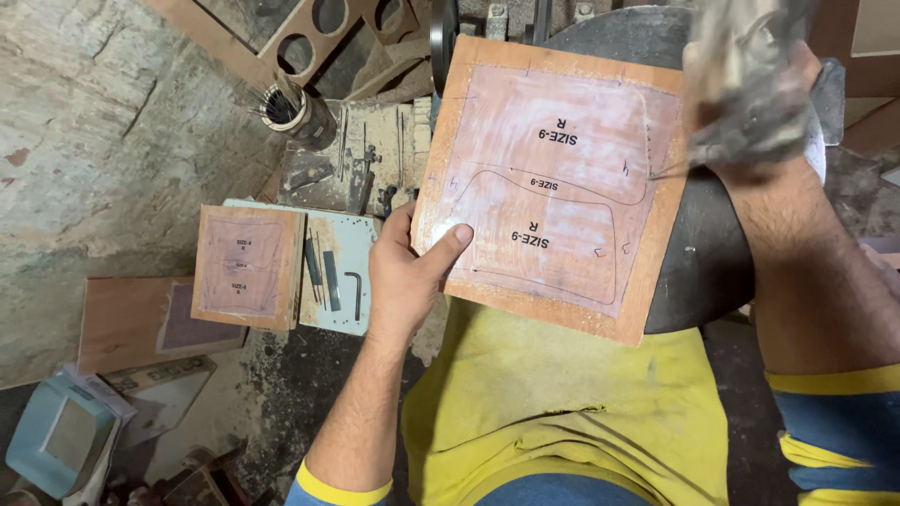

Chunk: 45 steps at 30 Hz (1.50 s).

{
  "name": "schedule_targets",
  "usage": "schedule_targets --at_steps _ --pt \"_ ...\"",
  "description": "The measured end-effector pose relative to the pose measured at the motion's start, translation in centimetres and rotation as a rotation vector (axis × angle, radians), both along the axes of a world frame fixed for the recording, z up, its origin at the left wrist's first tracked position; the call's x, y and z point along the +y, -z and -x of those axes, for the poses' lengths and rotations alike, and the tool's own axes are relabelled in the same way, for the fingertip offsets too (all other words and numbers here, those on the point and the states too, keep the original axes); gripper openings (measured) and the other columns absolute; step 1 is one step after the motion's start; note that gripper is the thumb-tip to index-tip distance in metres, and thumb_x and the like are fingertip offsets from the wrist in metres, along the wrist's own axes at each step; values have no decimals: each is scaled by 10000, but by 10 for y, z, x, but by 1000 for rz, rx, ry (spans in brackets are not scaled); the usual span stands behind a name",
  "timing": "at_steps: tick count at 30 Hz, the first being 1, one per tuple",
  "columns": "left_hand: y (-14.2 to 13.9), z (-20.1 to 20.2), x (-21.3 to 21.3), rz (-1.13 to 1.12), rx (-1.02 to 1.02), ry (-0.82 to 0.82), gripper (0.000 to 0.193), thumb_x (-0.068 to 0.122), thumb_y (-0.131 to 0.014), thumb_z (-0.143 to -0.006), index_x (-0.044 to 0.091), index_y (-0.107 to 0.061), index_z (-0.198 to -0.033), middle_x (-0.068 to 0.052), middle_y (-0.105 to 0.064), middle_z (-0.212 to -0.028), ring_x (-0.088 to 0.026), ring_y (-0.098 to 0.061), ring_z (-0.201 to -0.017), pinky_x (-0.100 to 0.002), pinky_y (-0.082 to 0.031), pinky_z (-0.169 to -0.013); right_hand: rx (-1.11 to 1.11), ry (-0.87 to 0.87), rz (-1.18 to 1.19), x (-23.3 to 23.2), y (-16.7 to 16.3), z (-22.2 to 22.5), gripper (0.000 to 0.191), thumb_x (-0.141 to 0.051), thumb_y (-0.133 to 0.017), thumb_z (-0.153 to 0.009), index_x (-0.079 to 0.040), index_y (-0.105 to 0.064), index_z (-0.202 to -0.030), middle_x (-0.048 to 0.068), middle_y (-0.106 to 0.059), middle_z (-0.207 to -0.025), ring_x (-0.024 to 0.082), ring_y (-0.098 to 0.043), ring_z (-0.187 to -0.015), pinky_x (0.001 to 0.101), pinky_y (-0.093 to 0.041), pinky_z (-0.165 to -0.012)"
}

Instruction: The person cuts curved shoe-pattern shapes out of plywood boards on a bandsaw, guiding each board by hand along the blade and rotating it to follow the drawn outlines. They remove the cut inner pieces, set finished templates aside, and stack completed boards on the side table.

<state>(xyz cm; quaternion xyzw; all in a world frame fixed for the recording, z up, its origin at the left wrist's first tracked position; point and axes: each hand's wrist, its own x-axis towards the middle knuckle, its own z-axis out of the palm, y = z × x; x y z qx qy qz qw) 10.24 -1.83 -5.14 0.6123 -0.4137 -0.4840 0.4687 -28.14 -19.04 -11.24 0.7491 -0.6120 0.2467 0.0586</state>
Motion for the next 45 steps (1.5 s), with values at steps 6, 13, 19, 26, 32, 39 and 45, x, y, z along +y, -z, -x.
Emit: schedule_targets --at_steps 6,13,19,26,32,39,45 --pt "1 2 0 -14 7 -20 506 204 -814 -846 -56 -625 -1236 -113 -758 -952 -111 -678 -715 -258 -549 -570 -114 -91 -298 2 2 -3 557 -443 -446 -1178 -21 -409 -1540 174 -492 -1485 309 -454 -1382 450 -327 -1218" --pt "1 3 2 3 -27 -23 511 216 -810 -853 -58 -617 -1239 -125 -770 -986 -114 -722 -794 -256 -599 -653 -167 8 -187 11 -17 -19 551 -327 -536 -1017 -62 -458 -1493 169 -543 -1437 324 -461 -1412 532 -293 -1181" --pt "1 2 6 10 48 -14 516 187 -797 -870 -74 -599 -1269 -143 -766 -1030 -125 -727 -841 -263 -609 -697 -23 -20 -69 23 -34 -29 565 -228 -601 -880 -74 -522 -1418 183 -603 -1380 350 -477 -1438 595 -280 -1148" --pt "3 1 10 -32 84 -3 499 164 -781 -881 -81 -615 -1284 -154 -755 -1029 -141 -686 -806 -281 -566 -659 -9 -91 -228 103 -49 -40 435 -252 -617 -994 -75 -626 -1390 209 -649 -1403 375 -537 -1435 634 -251 -1275" --pt "0 2 18 -2 70 -22 492 161 -780 -886 -70 -594 -1280 -129 -752 -1077 -127 -708 -912 -286 -607 -791 -12 -100 -187 138 -53 -56 301 -189 -532 -1078 -68 -638 -1332 226 -650 -1389 400 -523 -1447 713 -236 -1209" --pt "-6 5 17 16 14 -27 492 170 -780 -888 -63 -593 -1280 -126 -757 -1077 -127 -708 -924 -283 -598 -807 -72 -68 -212 134 -57 -58 524 -188 -494 -1055 23 -529 -1534 267 -640 -1283 418 -577 -1241 695 -250 -1178" --pt "-9 5 14 -13 -38 -32 495 185 -777 -884 -64 -592 -1269 -137 -760 -1060 -135 -722 -907 -284 -606 -786 130 -43 -275 127 -43 -49 374 -206 -468 -1161 2 -639 -1420 174 -734 -1147 310 -638 -1250 664 -181 -1325"
